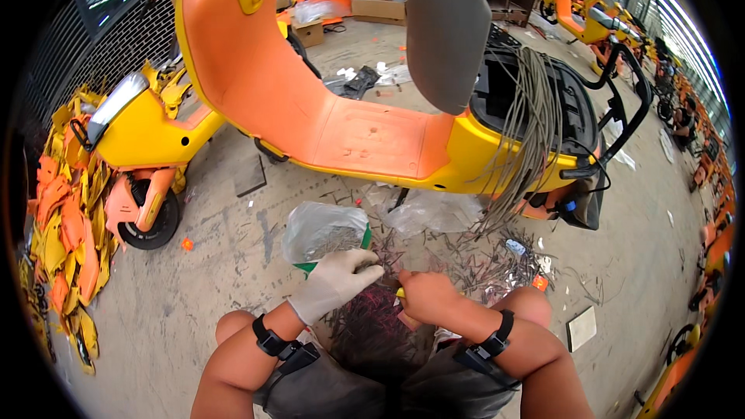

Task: The person sits on the floor and uses wire strippers to remove the insulation from a bundle of wires. They repeatedly strip sections of the wires and place the removed plastic insulation into a clear plastic bag.

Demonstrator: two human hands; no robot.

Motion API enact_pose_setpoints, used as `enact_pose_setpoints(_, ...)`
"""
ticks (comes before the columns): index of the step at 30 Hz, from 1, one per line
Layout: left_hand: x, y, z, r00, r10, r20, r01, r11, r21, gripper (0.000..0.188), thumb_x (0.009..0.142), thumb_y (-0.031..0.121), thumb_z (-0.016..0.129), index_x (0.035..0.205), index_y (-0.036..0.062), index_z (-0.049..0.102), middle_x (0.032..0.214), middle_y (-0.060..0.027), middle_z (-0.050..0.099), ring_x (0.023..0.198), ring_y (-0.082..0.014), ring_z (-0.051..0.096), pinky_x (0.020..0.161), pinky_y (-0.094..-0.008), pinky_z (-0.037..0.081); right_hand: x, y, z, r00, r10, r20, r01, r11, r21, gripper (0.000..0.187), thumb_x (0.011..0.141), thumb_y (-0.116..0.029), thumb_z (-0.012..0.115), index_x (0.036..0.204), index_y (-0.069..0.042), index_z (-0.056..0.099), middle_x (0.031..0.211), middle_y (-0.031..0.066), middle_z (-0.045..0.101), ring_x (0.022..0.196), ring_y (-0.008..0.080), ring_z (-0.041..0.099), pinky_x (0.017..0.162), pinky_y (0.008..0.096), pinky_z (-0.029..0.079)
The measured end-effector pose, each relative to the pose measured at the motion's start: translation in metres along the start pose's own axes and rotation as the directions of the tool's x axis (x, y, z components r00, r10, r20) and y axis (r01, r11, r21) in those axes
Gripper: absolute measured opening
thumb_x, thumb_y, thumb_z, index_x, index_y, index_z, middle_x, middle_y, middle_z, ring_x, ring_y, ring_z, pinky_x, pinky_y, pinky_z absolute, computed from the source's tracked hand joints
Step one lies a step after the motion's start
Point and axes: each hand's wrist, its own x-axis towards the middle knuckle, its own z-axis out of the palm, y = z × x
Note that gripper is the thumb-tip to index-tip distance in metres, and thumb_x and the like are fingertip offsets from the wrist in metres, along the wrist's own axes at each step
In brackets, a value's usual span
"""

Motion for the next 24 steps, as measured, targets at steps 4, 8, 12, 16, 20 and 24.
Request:
enact_pose_setpoints(4, -0.003, 0.008, 0.001, 0.992, -0.052, 0.112, 0.049, 0.998, 0.032, 0.038, 0.087, 0.035, 0.062, 0.100, 0.0002, 0.069, 0.093, -0.0210, 0.068, 0.090, -0.0359, 0.066, 0.081, -0.0405, 0.051, -0.002, -0.001, 0.006, 0.998, -0.056, -0.011, 0.056, 0.998, -0.007, 0.029, 0.078, -0.018, 0.065, 0.099, 0.000, 0.055, 0.088, 0.0204, 0.067, 0.079, 0.0386, 0.067, 0.069, 0.0471, 0.054)
enact_pose_setpoints(8, 0.000, -0.001, 0.007, 0.997, -0.064, 0.040, 0.064, 0.998, 0.017, 0.034, 0.087, 0.034, 0.063, 0.096, 0.0013, 0.069, 0.086, -0.0194, 0.067, 0.084, -0.0354, 0.066, 0.078, -0.0401, 0.051, -0.001, 0.007, 0.021, 0.989, -0.119, -0.089, 0.119, 0.993, -0.005, 0.031, 0.073, -0.013, 0.067, 0.099, -0.001, 0.055, 0.093, 0.0196, 0.066, 0.084, 0.0375, 0.067, 0.072, 0.0459, 0.054)
enact_pose_setpoints(12, 0.014, -0.006, -0.014, 0.986, -0.167, -0.028, 0.167, 0.986, -0.009, 0.029, 0.086, 0.030, 0.063, 0.093, 0.0028, 0.070, 0.083, -0.0174, 0.068, 0.077, -0.0309, 0.067, 0.073, -0.0382, 0.051, 0.000, 0.011, 0.025, 0.973, -0.188, -0.133, 0.190, 0.982, 0.002, 0.032, 0.071, -0.010, 0.069, 0.098, -0.001, 0.055, 0.095, 0.0191, 0.065, 0.089, 0.0372, 0.066, 0.082, 0.0445, 0.051)
enact_pose_setpoints(16, 0.034, -0.036, -0.049, 0.962, -0.152, -0.226, 0.181, 0.977, 0.111, 0.038, 0.082, 0.039, 0.066, 0.092, 0.0020, 0.069, 0.086, -0.0178, 0.069, 0.081, -0.0302, 0.068, 0.074, -0.0377, 0.052, -0.002, 0.009, 0.024, 0.982, -0.187, -0.033, 0.188, 0.982, 0.021, 0.035, 0.070, -0.012, 0.071, 0.099, -0.001, 0.056, 0.095, 0.0187, 0.066, 0.092, 0.0371, 0.065, 0.088, 0.0446, 0.048)
enact_pose_setpoints(20, 0.049, -0.077, -0.064, 0.898, -0.296, -0.326, 0.368, 0.911, 0.186, 0.048, 0.076, 0.047, 0.069, 0.092, 0.0019, 0.069, 0.089, -0.0201, 0.069, 0.085, -0.0324, 0.068, 0.079, -0.0390, 0.052, -0.001, 0.013, 0.025, 0.982, -0.182, -0.057, 0.183, 0.983, 0.014, 0.030, 0.072, -0.010, 0.067, 0.099, -0.002, 0.057, 0.093, 0.0193, 0.066, 0.089, 0.0372, 0.066, 0.084, 0.0442, 0.050)
enact_pose_setpoints(24, 0.049, -0.088, -0.072, 0.888, -0.359, -0.287, 0.443, 0.833, 0.331, 0.048, 0.078, 0.044, 0.066, 0.101, 0.0029, 0.070, 0.098, -0.0214, 0.069, 0.096, -0.0369, 0.066, 0.087, -0.0428, 0.051, 0.000, 0.016, 0.022, 0.983, -0.168, -0.070, 0.168, 0.986, 0.003, 0.025, 0.076, -0.008, 0.062, 0.099, -0.001, 0.056, 0.092, 0.0196, 0.066, 0.086, 0.0374, 0.066, 0.076, 0.0447, 0.053)
